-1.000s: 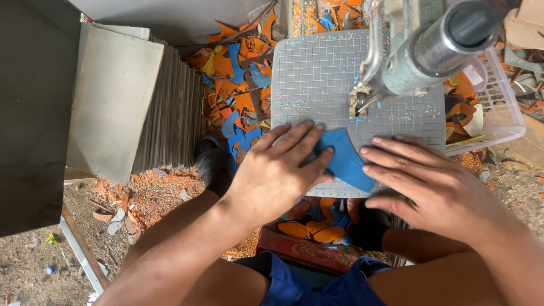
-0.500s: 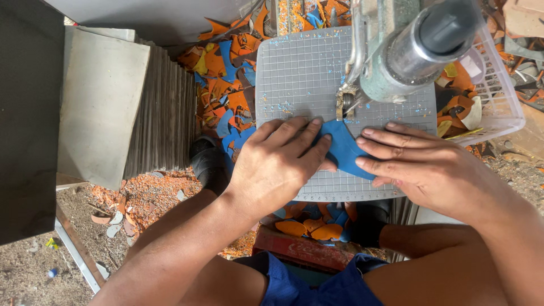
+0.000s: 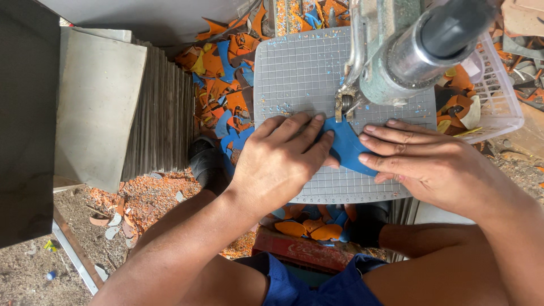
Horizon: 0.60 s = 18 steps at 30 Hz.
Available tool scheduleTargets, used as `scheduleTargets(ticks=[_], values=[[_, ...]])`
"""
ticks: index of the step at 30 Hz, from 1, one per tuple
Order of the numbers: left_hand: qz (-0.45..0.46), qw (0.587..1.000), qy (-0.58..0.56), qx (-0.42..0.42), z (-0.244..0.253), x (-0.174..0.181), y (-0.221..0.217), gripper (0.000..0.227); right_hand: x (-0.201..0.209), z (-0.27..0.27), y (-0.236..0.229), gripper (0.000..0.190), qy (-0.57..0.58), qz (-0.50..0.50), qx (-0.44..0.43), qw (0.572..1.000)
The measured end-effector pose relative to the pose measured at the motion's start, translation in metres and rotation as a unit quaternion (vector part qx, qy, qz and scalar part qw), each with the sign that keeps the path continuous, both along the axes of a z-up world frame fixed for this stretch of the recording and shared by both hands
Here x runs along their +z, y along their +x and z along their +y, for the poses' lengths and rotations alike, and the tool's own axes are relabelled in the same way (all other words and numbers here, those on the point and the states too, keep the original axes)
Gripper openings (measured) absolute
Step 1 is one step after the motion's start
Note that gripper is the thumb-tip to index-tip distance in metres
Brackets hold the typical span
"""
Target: The person uses a vertical trimmer to cut and shape the edges of multiple colorful rubber sandals. They handle each sandal one at a time, guiding it against the blade to remove excess material and refine the shape.
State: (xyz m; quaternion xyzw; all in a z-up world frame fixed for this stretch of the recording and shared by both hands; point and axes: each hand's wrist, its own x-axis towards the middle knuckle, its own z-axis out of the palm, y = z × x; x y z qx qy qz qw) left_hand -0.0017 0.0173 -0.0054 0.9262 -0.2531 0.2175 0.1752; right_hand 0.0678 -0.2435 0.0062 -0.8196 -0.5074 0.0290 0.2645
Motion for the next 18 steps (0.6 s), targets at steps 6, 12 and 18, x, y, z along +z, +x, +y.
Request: scheduleTargets(ticks=[6,12,18], values=[[0.004,1.0,0.01,0.001,-0.0014,0.0005,0.0008,0.038,-0.0007,-0.0008,0.0027,0.036,-0.006,0.011,0.008,1.0],[-0.011,0.999,0.042,0.007,-0.0016,-0.0001,0.004,0.036,0.0032,-0.0007,0.0065,0.037,-0.017,0.009,0.012,1.0],[-0.019,0.999,0.05,0.008,0.0001,-0.001,0.0045,0.033,0.0059,0.0038,0.007,0.035,-0.02,-0.002,0.001,1.0]])
